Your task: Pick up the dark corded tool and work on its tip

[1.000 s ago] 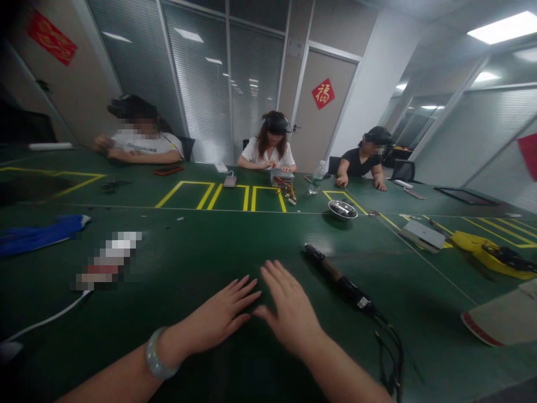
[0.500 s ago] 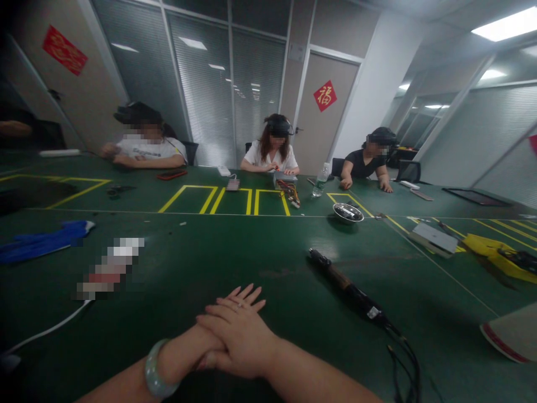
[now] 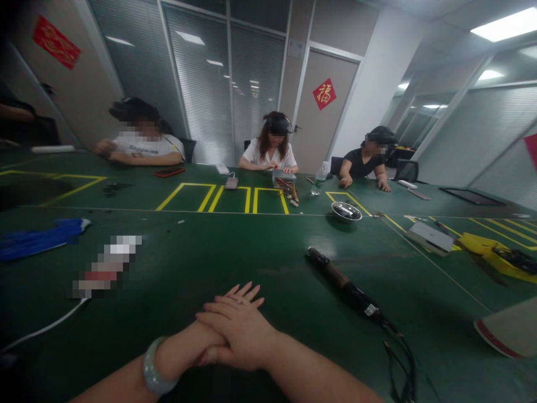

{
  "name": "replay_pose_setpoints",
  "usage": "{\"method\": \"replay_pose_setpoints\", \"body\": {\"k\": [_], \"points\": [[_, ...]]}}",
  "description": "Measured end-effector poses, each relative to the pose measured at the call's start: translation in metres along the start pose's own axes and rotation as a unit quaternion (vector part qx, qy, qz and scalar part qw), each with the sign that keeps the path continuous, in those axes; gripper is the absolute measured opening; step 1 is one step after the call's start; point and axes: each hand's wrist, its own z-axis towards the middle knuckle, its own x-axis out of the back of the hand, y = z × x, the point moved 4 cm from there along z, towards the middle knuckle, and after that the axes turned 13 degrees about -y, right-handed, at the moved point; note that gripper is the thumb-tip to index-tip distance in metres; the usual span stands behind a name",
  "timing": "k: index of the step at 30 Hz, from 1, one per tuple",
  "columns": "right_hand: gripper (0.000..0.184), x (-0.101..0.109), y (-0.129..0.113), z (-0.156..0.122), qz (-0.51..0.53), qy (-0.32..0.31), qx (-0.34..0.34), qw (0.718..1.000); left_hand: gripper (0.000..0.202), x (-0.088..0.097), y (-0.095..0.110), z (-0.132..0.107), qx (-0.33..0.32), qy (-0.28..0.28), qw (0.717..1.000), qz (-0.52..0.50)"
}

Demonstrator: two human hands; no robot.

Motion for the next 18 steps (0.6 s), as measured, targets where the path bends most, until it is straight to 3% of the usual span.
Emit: {"method": "replay_pose_setpoints", "body": {"k": [3,5,6,8,9,11,12,13,15,18], "points": [[0.064,0.017,0.015,-0.007,-0.025,0.022,-0.059,0.998,0.070,0.021,0.012,-0.016,-0.044,-0.001,0.999,0.026],[0.066,0.040,0.041,-0.026,-0.071,0.098,-0.159,0.980,0.057,0.036,0.019,-0.023,-0.050,0.012,0.998,0.044],[0.066,0.054,0.057,-0.043,-0.100,0.147,-0.228,0.957,0.054,0.042,0.022,-0.025,-0.052,0.008,0.997,0.048],[0.071,0.078,0.094,-0.093,-0.152,0.223,-0.388,0.881,0.053,0.048,0.026,-0.028,-0.048,-0.003,0.998,0.048],[0.078,0.085,0.114,-0.124,-0.162,0.230,-0.470,0.837,0.053,0.050,0.027,-0.028,-0.047,-0.008,0.998,0.045],[0.096,0.088,0.155,-0.195,-0.145,0.205,-0.625,0.739,0.053,0.051,0.028,-0.029,-0.044,-0.011,0.998,0.040],[0.101,0.084,0.174,-0.229,-0.123,0.183,-0.675,0.705,0.053,0.051,0.028,-0.029,-0.045,-0.012,0.998,0.038],[0.102,0.078,0.191,-0.259,-0.098,0.169,-0.697,0.690,0.053,0.051,0.028,-0.030,-0.045,-0.011,0.998,0.036],[0.084,0.065,0.220,-0.305,-0.057,0.159,-0.706,0.688,0.053,0.050,0.027,-0.030,-0.045,-0.014,0.998,0.032],[0.056,0.049,0.246,-0.329,0.037,0.168,-0.644,0.746,0.054,0.050,0.028,-0.030,-0.044,-0.018,0.999,0.023]]}}
